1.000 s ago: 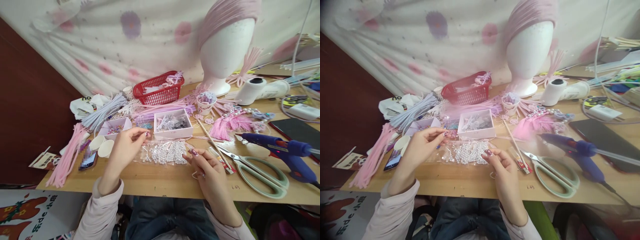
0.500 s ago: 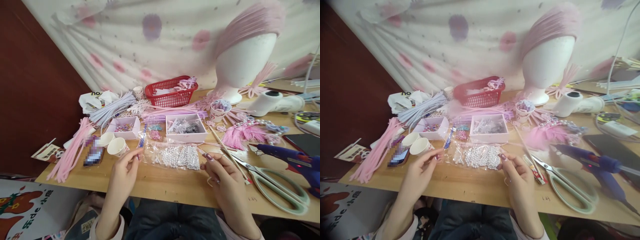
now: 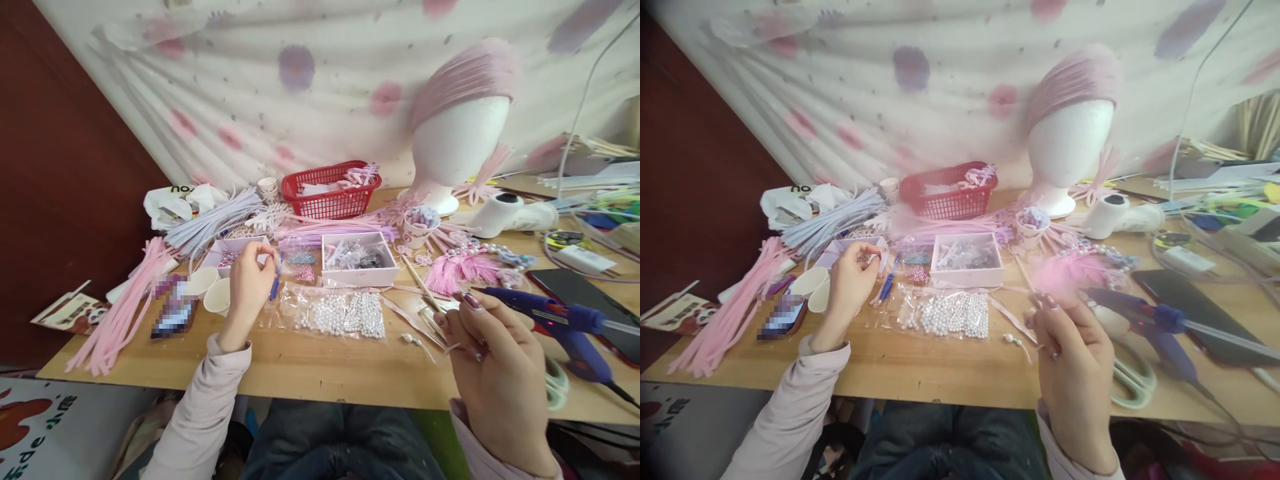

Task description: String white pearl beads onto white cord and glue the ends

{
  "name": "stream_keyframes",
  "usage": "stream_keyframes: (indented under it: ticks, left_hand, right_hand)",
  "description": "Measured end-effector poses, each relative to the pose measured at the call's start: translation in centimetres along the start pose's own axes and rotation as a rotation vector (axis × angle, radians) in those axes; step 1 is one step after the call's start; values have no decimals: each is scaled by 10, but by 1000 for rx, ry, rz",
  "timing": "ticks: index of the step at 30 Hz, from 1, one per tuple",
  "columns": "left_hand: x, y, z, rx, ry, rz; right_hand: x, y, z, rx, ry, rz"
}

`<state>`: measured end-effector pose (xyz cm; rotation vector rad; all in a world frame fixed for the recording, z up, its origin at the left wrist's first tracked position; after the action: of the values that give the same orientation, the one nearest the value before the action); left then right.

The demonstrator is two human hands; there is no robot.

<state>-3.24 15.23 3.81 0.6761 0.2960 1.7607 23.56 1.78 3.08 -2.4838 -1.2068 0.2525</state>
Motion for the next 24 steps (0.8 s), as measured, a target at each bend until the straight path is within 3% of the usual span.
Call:
stream_keyframes:
  ticks: [7,16,21,24]
  left_hand:
    - [0,-4,-13,10,24,-56]
    - [26,-19,7,460,-88,-496]
    - [36,-34,-4,615,-172,-653]
    - [38,-38,-13,620,-245,-649]
  right_hand:
    - [3,6,15,64,-98,67]
    - [2,4,15,106,-136,5]
    - [1,10,15,109,-155,-2]
    - [2,15,16,96,-150,-22]
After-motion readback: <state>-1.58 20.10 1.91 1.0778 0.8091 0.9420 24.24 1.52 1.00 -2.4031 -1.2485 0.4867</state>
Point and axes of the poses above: each hand's wrist, its own x-axis towards the middle knuckle, its own y-axis out of the back of the hand, z = x × y, the point moved 1 cm from there along x, towards the middle knuckle, and after that the axes turned 1 degree about -x, right-handed, at the moved point
